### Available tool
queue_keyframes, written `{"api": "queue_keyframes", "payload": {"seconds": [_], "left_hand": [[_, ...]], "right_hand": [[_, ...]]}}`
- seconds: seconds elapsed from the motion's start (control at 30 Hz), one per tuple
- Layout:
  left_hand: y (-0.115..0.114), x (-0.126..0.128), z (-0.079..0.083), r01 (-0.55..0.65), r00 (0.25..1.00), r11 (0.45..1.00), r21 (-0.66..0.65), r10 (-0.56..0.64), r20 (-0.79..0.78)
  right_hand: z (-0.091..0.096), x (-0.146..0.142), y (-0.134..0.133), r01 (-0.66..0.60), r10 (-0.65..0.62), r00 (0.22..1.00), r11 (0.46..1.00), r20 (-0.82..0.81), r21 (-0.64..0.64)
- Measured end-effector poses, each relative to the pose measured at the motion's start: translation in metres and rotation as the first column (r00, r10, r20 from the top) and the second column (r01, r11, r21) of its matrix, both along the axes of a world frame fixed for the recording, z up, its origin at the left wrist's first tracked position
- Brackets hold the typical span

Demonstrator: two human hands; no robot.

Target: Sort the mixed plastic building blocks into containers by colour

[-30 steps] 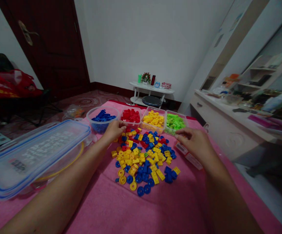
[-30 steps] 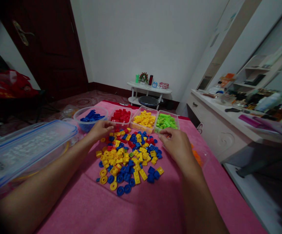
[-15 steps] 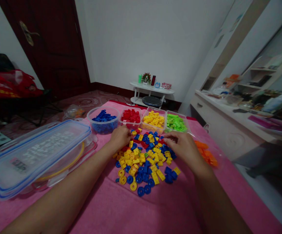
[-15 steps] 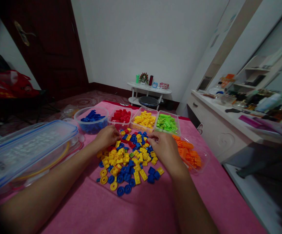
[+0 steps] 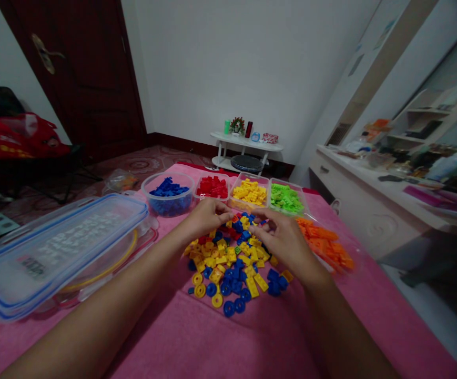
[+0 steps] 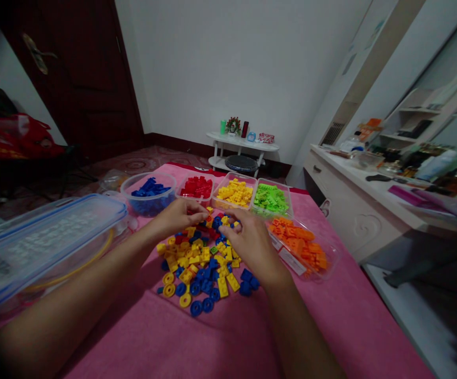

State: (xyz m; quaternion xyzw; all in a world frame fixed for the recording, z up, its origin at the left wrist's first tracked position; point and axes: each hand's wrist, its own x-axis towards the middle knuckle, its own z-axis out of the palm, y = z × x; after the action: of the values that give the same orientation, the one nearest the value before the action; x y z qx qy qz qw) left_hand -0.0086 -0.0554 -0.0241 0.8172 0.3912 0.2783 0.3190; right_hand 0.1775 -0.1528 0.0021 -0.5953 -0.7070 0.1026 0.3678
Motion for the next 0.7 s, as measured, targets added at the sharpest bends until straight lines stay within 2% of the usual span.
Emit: {"api": "queue_keyframes", "payload": {"seconds": [0.1,0.17,0.23,0.3,0.4,0.5,0.6,0.7], "left_hand": [[-0.016,0.010,0.009,0.176,0.970,0.969,-0.171,-0.141,0.199],[-0.024,0.013,0.016,0.253,0.941,0.941,-0.222,-0.187,0.282],[-0.028,0.012,0.022,0.293,0.930,0.928,-0.230,-0.221,0.294],[-0.025,0.005,0.026,0.295,0.946,0.934,-0.203,-0.256,0.197],[-0.014,-0.013,0.025,0.178,0.966,0.981,-0.075,-0.188,-0.176],[-0.005,-0.025,0.016,0.099,0.854,0.992,0.082,-0.043,-0.518],[-0.005,-0.024,0.005,0.117,0.788,0.986,0.122,-0.017,-0.615],[-0.011,-0.016,0.002,0.081,0.824,0.986,0.145,0.016,-0.567]], "right_hand": [[0.006,-0.016,-0.006,-0.084,0.083,0.992,0.996,-0.092,-0.010],[0.010,-0.022,-0.010,-0.100,0.099,0.990,0.995,-0.100,-0.004],[0.012,-0.023,-0.012,-0.080,0.081,0.994,0.997,-0.080,0.014],[0.013,-0.020,-0.012,-0.074,0.075,0.996,0.996,-0.037,0.039],[0.013,-0.011,-0.010,-0.048,0.046,0.998,0.995,0.032,0.091],[0.014,-0.003,-0.008,0.003,-0.007,0.999,0.994,0.035,0.113],[0.014,-0.001,-0.008,0.000,-0.004,1.000,0.993,0.030,0.115],[0.013,-0.002,-0.008,-0.019,0.015,0.999,0.994,0.038,0.108]]}}
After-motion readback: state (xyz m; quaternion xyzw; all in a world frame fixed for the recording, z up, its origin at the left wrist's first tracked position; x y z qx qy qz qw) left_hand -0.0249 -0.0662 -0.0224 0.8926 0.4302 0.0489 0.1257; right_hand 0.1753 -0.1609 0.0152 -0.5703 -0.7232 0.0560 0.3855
